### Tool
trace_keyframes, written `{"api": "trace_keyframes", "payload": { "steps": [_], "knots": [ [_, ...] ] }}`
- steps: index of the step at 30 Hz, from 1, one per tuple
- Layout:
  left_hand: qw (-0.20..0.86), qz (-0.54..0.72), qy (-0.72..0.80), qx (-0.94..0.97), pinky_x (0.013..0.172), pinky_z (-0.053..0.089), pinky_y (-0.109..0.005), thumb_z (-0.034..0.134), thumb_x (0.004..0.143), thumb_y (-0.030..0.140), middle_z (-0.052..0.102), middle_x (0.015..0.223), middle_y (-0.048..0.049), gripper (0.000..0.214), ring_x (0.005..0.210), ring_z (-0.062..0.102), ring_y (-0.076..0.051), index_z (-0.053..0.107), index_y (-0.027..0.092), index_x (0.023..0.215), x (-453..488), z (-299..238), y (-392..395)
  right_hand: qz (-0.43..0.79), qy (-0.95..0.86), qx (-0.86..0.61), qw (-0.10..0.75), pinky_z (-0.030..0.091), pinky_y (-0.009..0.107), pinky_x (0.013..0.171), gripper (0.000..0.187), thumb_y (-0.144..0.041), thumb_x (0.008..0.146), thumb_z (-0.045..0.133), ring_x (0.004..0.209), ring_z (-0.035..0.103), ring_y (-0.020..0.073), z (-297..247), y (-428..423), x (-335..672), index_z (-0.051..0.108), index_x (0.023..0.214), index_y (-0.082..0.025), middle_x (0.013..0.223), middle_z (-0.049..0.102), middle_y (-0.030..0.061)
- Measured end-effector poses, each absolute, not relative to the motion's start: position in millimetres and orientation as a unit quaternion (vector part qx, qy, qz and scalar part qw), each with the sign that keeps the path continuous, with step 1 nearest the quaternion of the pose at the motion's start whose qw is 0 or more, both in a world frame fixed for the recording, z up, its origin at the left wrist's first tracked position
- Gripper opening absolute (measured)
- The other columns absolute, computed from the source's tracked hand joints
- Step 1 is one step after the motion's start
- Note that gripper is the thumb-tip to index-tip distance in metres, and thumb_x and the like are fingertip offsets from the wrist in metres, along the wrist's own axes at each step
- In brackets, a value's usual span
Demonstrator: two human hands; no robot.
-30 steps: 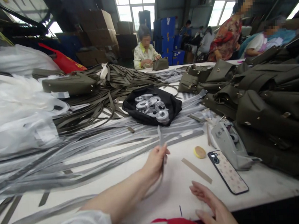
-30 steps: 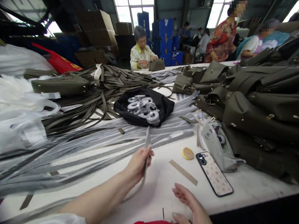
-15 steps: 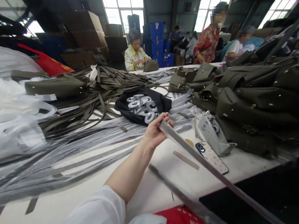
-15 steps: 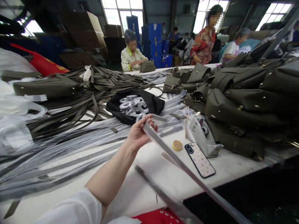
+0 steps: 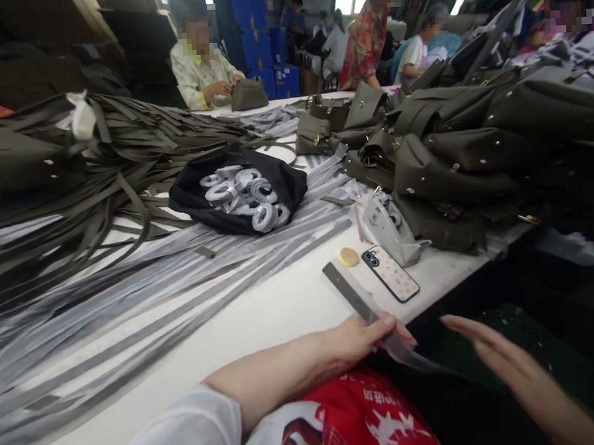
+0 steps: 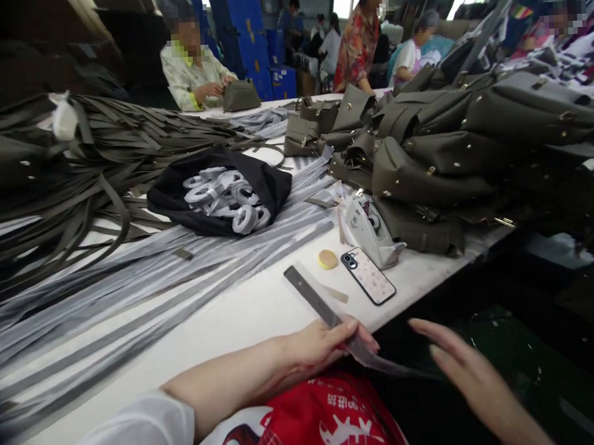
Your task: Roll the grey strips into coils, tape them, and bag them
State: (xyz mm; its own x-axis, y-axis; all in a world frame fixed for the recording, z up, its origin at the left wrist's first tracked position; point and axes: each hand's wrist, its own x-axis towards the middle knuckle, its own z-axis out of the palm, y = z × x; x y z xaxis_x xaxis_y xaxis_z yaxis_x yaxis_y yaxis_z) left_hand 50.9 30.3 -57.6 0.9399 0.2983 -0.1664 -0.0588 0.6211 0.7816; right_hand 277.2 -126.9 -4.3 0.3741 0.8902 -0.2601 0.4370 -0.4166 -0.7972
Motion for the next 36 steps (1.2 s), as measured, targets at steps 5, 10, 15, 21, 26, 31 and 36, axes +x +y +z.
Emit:
{"api": "trace_keyframes", "payload": {
  "steps": [5,10,15,21,26,31,36],
  "knots": [
    [0.843,0.053,0.146,0.515,0.060,0.049,-0.027,0.054,0.078,0.072,0.067,0.069,-0.0072,0.063,0.063,0.063,-0.017,0.070,0.012,0.091,49.2,-73.2,33.0,0.542,-0.410,-0.642,0.355,0.056,0.035,0.076,0.054,-0.056,0.090,0.051,0.075,0.068,0.0207,-57.3,-90.1,186.6,0.058,0.128,-0.018,0.091,0.073,0.0092],
    [0.793,0.137,0.251,0.537,0.069,0.048,-0.024,0.074,0.070,0.054,0.071,0.093,-0.0102,0.051,0.078,0.064,-0.015,0.068,0.013,0.099,33.7,-53.8,99.0,0.550,-0.396,-0.705,0.208,0.028,0.020,0.037,0.047,-0.058,0.093,0.043,0.035,0.038,0.0080,-39.8,-112.1,211.2,0.064,0.086,-0.017,0.048,0.049,-0.0065],
    [0.750,-0.018,0.174,0.637,0.068,0.048,-0.025,0.063,0.078,0.058,0.071,0.085,-0.0080,0.045,0.075,0.063,-0.016,0.070,0.014,0.083,29.4,-46.4,121.8,0.526,-0.473,-0.694,0.133,0.034,0.020,0.046,0.043,-0.051,0.093,0.049,0.046,0.048,0.0100,-8.9,-119.7,239.8,0.063,0.068,-0.018,0.051,0.052,-0.0040],
    [0.748,-0.243,0.053,0.615,0.042,0.032,-0.022,0.044,0.082,0.074,0.049,0.050,0.0036,0.060,0.039,0.039,-0.009,0.065,0.018,0.085,32.7,-56.2,85.2,0.502,-0.486,-0.702,0.138,0.035,0.021,0.047,0.038,-0.048,0.089,0.056,0.049,0.049,0.0109,-3.6,-110.7,250.8,0.068,0.071,-0.017,0.055,0.057,-0.0025],
    [0.791,-0.281,0.018,0.543,0.038,0.021,-0.021,0.047,0.078,0.077,0.029,0.044,0.0074,0.063,0.038,0.027,-0.007,0.063,0.016,0.079,30.3,-52.3,84.2,0.543,-0.429,-0.700,0.176,0.031,0.019,0.040,0.040,-0.053,0.087,0.057,0.044,0.043,0.0090,-21.1,-107.9,265.6,0.069,0.080,-0.016,0.055,0.051,-0.0035],
    [0.891,-0.232,-0.009,0.391,0.034,0.013,-0.019,0.053,0.088,0.059,0.027,0.045,0.0088,0.047,0.035,0.019,-0.005,0.063,0.013,0.084,26.1,-42.3,89.4,0.588,-0.398,-0.659,0.248,0.032,0.018,0.038,0.051,-0.064,0.082,0.057,0.045,0.041,0.0076,-38.5,-101.0,265.3,0.066,0.087,-0.014,0.063,0.052,-0.0028],
    [0.972,-0.071,0.004,0.222,0.035,0.027,-0.016,0.064,0.086,0.039,0.044,0.050,0.0055,0.032,0.034,0.038,-0.005,0.067,0.011,0.100,22.7,-32.9,94.6,0.565,-0.431,-0.635,0.304,0.042,0.021,0.053,0.070,-0.053,0.074,0.074,0.059,0.049,0.0108,-43.7,-88.0,245.7,0.050,0.129,-0.016,0.077,0.057,-0.0016]
  ]
}}
